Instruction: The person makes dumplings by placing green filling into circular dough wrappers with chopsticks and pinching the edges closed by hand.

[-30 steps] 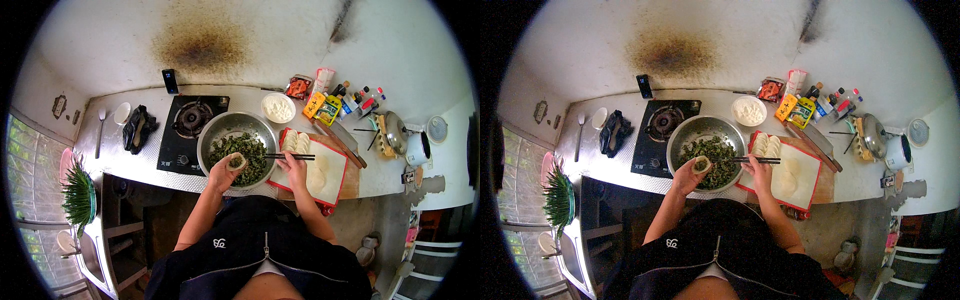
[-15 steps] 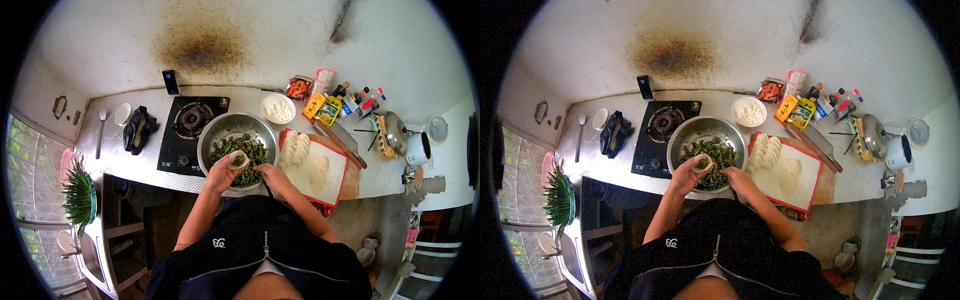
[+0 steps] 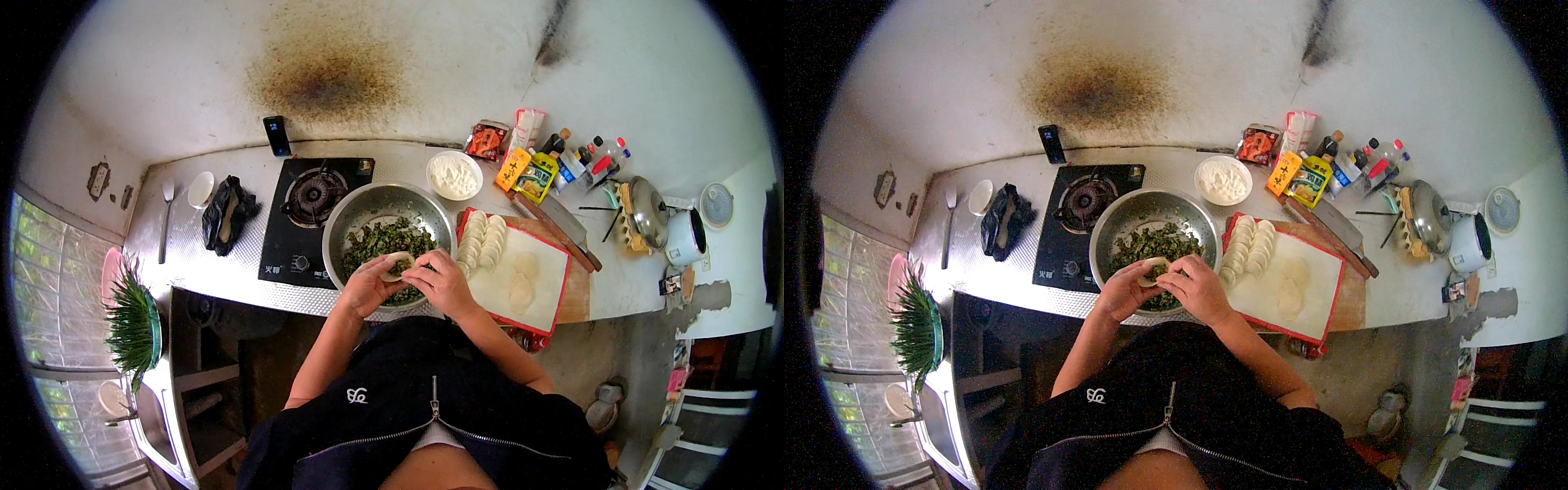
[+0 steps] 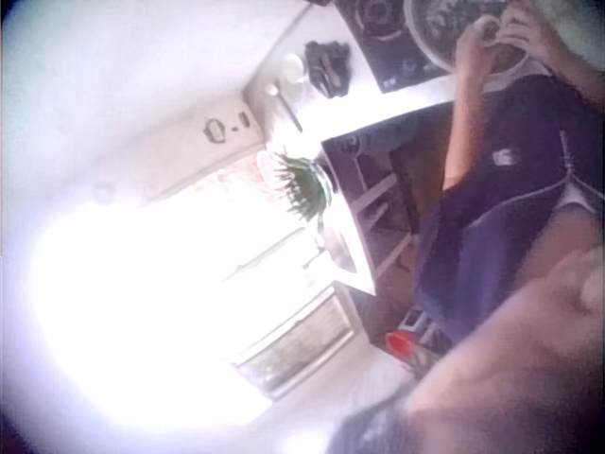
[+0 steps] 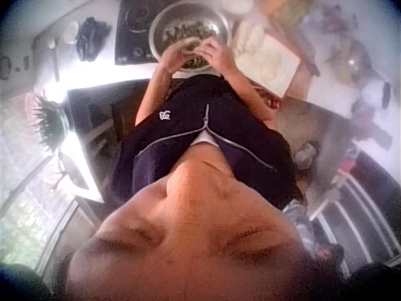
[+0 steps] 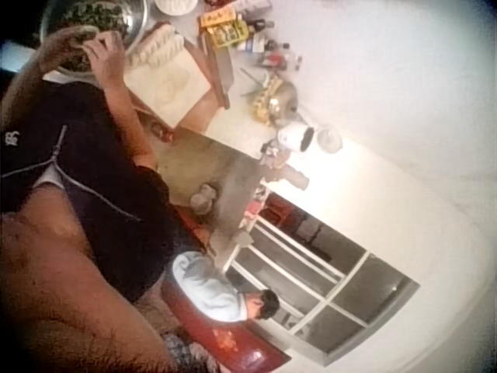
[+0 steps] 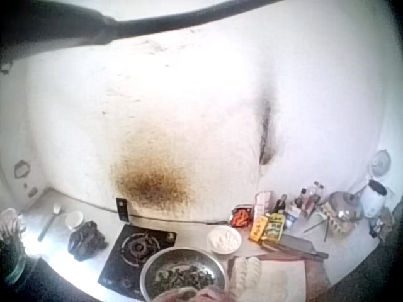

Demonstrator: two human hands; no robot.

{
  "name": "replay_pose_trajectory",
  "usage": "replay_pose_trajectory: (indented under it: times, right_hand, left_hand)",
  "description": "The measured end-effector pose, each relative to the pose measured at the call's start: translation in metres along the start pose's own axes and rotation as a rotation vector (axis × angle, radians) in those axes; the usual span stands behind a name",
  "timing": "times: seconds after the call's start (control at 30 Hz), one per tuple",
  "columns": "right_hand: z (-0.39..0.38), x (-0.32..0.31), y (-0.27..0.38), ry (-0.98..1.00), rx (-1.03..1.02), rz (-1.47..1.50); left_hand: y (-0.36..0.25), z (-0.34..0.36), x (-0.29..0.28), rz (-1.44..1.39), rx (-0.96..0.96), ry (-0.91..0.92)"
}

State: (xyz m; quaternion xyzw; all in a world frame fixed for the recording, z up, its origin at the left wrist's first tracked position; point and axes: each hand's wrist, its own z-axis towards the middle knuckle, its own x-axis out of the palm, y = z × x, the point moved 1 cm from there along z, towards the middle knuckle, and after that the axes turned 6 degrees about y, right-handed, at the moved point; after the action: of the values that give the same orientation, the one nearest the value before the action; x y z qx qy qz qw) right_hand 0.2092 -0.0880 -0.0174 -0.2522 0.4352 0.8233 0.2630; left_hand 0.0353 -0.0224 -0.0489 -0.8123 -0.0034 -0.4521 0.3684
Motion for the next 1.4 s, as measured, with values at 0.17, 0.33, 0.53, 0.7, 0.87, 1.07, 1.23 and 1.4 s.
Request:
replay_pose_trajectory:
  times: [0.17, 0.33, 0.53, 0.7, 0.87, 1.07, 1.23, 1.4]
  right_hand:
    - [-0.001, 0.004, 0.003, -0.053, 0.036, 0.015]
    - [-0.001, 0.004, 0.007, -0.096, 0.166, 0.061]
    - [-0.004, 0.006, 0.002, -0.150, 0.250, 0.068]
    - [0.001, 0.000, 0.010, -0.165, 0.269, 0.070]
    - [0.000, -0.002, 0.007, -0.110, 0.228, 0.041]
    - [0.002, -0.006, 0.011, -0.121, 0.156, -0.003]
    - [0.005, -0.016, 0.021, -0.142, 0.165, 0.044]
    - [0.007, -0.023, 0.025, -0.242, 0.242, 0.152]
  left_hand:
    - [0.004, 0.000, 0.004, 0.124, -0.010, 0.049]
    - [0.003, -0.002, 0.012, 0.190, -0.016, 0.066]
    - [-0.002, -0.007, 0.029, 0.431, 0.027, 0.062]
    - [-0.002, -0.007, 0.028, 0.555, 0.038, 0.045]
    - [-0.004, -0.008, 0.035, 0.597, 0.209, 0.032]
    - [-0.010, -0.011, 0.036, 0.858, 0.189, 0.004]
    - [-0.009, -0.011, 0.029, 0.725, 0.220, 0.039]
    - [-0.012, -0.012, 0.029, 0.446, 0.269, 0.031]
